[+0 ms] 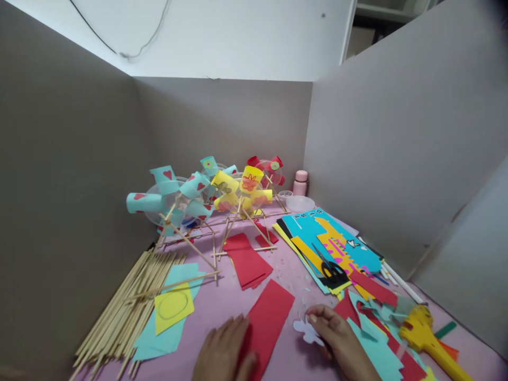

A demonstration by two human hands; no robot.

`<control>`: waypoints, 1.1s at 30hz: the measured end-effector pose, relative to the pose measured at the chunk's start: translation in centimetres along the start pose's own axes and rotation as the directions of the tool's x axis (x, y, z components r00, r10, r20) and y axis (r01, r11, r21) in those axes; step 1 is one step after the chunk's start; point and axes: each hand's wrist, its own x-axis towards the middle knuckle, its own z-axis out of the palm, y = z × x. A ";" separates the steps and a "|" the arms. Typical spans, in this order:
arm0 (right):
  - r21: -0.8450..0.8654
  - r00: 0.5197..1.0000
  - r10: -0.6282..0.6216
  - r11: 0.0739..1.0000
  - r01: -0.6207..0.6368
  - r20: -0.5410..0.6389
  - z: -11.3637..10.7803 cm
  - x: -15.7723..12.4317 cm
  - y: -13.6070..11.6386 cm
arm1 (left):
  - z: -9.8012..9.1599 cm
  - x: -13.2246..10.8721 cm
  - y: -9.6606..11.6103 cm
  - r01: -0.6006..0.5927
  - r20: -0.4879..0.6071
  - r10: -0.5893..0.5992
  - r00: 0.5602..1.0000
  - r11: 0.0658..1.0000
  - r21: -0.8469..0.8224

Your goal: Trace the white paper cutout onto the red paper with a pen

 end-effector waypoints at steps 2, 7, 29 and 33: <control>-0.011 1.000 0.006 1.000 -0.006 -0.006 0.0 0.1 0.2 | 1.8 0.0 0.8 0.006 -0.032 -0.004 0.999 0.998 0.066; -0.011 1.000 0.024 1.000 -0.024 -0.004 0.1 0.1 0.4 | 1.0 0.9 -0.7 -0.169 0.113 0.157 0.981 0.980 0.105; -0.034 0.996 0.075 0.996 -0.077 -0.054 -0.6 0.4 0.8 | -0.1 3.2 -0.4 -0.109 -0.139 0.106 0.985 0.994 -0.008; -0.016 0.996 0.070 0.997 -0.071 -0.055 -0.6 0.4 0.8 | 1.8 2.4 0.1 -0.333 -0.014 0.333 0.943 0.943 0.021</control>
